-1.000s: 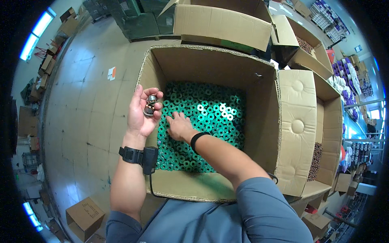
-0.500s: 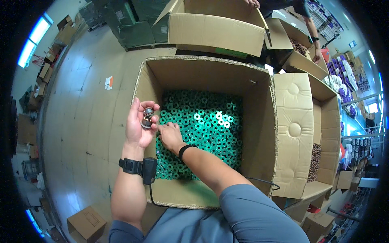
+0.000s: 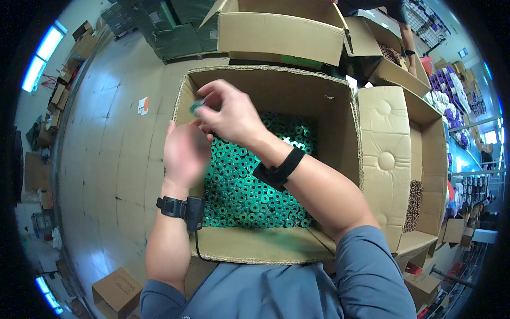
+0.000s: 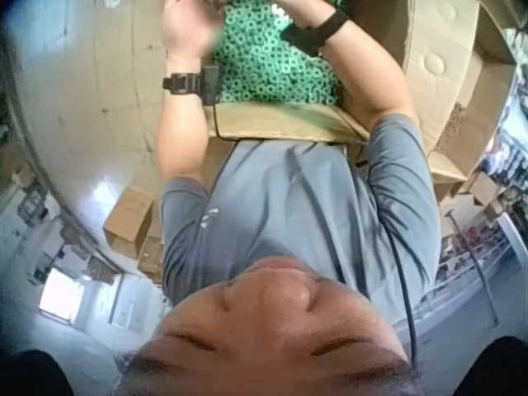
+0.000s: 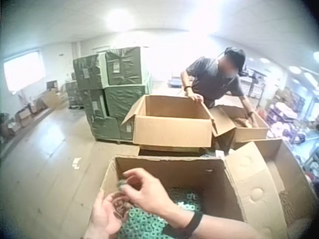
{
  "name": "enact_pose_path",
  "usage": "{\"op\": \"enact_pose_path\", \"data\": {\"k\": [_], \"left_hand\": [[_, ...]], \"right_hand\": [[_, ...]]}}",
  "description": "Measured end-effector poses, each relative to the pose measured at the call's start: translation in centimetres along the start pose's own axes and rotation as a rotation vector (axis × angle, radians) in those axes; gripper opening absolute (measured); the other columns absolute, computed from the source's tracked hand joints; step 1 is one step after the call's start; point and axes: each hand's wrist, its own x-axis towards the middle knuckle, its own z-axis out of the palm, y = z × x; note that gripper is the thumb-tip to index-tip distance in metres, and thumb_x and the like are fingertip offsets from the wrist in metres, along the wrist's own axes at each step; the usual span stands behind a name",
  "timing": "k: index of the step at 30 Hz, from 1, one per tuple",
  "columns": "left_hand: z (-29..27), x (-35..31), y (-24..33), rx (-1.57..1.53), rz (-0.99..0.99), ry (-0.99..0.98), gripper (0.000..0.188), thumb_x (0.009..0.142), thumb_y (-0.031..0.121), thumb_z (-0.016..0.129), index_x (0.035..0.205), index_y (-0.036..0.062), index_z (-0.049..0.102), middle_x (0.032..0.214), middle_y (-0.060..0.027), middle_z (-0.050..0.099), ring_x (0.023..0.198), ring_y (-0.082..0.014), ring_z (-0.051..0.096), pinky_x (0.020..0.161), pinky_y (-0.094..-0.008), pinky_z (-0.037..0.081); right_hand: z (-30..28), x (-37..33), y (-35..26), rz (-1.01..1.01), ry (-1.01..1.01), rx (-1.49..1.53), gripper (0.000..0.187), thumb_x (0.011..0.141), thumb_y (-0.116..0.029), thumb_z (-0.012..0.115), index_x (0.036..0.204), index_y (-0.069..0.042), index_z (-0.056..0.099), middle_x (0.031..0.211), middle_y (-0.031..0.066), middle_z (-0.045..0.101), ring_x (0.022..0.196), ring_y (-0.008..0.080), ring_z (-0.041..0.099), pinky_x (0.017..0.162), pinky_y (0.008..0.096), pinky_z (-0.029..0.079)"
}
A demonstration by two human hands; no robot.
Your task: The person sorts small green plastic rings and metallic fasteners by hand. They pick items from a large cardboard box filled with green rings, inspect them, and place them into a smaller box containing metallic fasteners. The person repeats this process, occasionally holding a handful of items before transferring them.
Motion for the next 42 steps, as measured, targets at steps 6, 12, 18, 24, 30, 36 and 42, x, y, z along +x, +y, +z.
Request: {"op": "enact_pose_path", "data": {"k": [6, 12, 18, 24, 30, 36, 42], "left_hand": [[-2.3, 1.0, -0.1, -0.255, -0.058, -0.224, 0.043, 0.1, 0.051, 0.054, 0.1, 0.0105, 0.068, 0.11, -0.0094, 0.07, 0.083, -0.0193, 0.067, 0.058, -0.0304, 0.056], [-1.6, 0.2, 0.1, -0.311, -0.052, -0.345, 0.035, 0.1, 0.043, 0.057, 0.105, 0.0101, 0.068, 0.121, -0.0131, 0.066, 0.091, -0.0223, 0.066, 0.062, -0.0312, 0.057], [-2.1, 0.2, 0.0, -0.292, -0.049, -0.387, 0.036, 0.101, 0.044, 0.055, 0.109, 0.0114, 0.067, 0.126, -0.0143, 0.061, 0.094, -0.0223, 0.063, 0.065, -0.031, 0.057], [-1.6, 0.1, 0.0, -0.243, -0.094, -0.317, 0.037, 0.101, 0.047, 0.053, 0.115, 0.0141, 0.065, 0.128, -0.011, 0.062, 0.095, -0.0218, 0.066, 0.064, -0.0316, 0.058], [-0.6, 0.0, -0.5, -0.198, -0.11, -0.297, 0.047, 0.102, 0.049, 0.05, 0.133, 0.0151, 0.058, 0.12, -0.0099, 0.066, 0.097, -0.0228, 0.068, 0.068, -0.0358, 0.061], [-0.1, -0.3, -0.8, -0.165, -0.132, -0.2, 0.048, 0.101, 0.049, 0.049, 0.137, 0.0165, 0.056, 0.113, -0.009, 0.069, 0.098, -0.0236, 0.068, 0.073, -0.04, 0.061], [-5.1, 1.1, -0.8, -0.339, -0.153, -0.417, 0.043, 0.102, 0.045, 0.05, 0.133, 0.0176, 0.059, 0.126, -0.0098, 0.064, 0.108, -0.0249, 0.066, 0.076, -0.0396, 0.061]], "right_hand": [[1.9, -0.5, 6.3, 0.105, 0.281, 0.27, 0.018, 0.097, -0.016, 0.063, 0.105, 0.0, 0.067, 0.092, 0.0089, 0.071, 0.085, 0.0131, 0.065, 0.078, 0.0292, 0.054], [7.2, -10.1, 15.7, -0.005, -0.567, -0.728, 0.054, 0.081, -0.004, 0.06, 0.134, -0.012, 0.058, 0.138, 0.0073, 0.055, 0.13, 0.0313, 0.048, 0.107, 0.0474, 0.045], [10.0, -11.4, 17.7, -0.042, -0.635, -0.937, 0.03, 0.089, -0.014, 0.058, 0.119, -0.014, 0.063, 0.123, 0.0062, 0.06, 0.121, 0.0267, 0.053, 0.097, 0.0454, 0.047], [7.9, -10.8, 18.1, 0.009, -0.44, -0.816, 0.02, 0.086, -0.018, 0.064, 0.104, -0.009, 0.067, 0.108, 0.0095, 0.065, 0.11, 0.0307, 0.059, 0.091, 0.047, 0.049], [0.6, -3.6, 10.6, 0.046, 0.275, -0.34, 0.031, 0.084, -0.027, 0.074, 0.104, -0.003, 0.069, 0.097, 0.015, 0.069, 0.093, 0.0319, 0.066, 0.085, 0.0428, 0.054], [-2.0, -1.9, -0.7, -0.192, 0.165, -0.152, 0.033, 0.08, -0.024, 0.076, 0.104, -0.001, 0.069, 0.096, 0.0138, 0.07, 0.09, 0.0289, 0.068, 0.082, 0.04, 0.056], [-0.3, -2.7, -0.4, -0.437, 0.24, -0.198, 0.025, 0.081, -0.016, 0.076, 0.1, -0.001, 0.069, 0.089, 0.011, 0.067, 0.085, 0.0261, 0.067, 0.074, 0.0377, 0.055]]}}
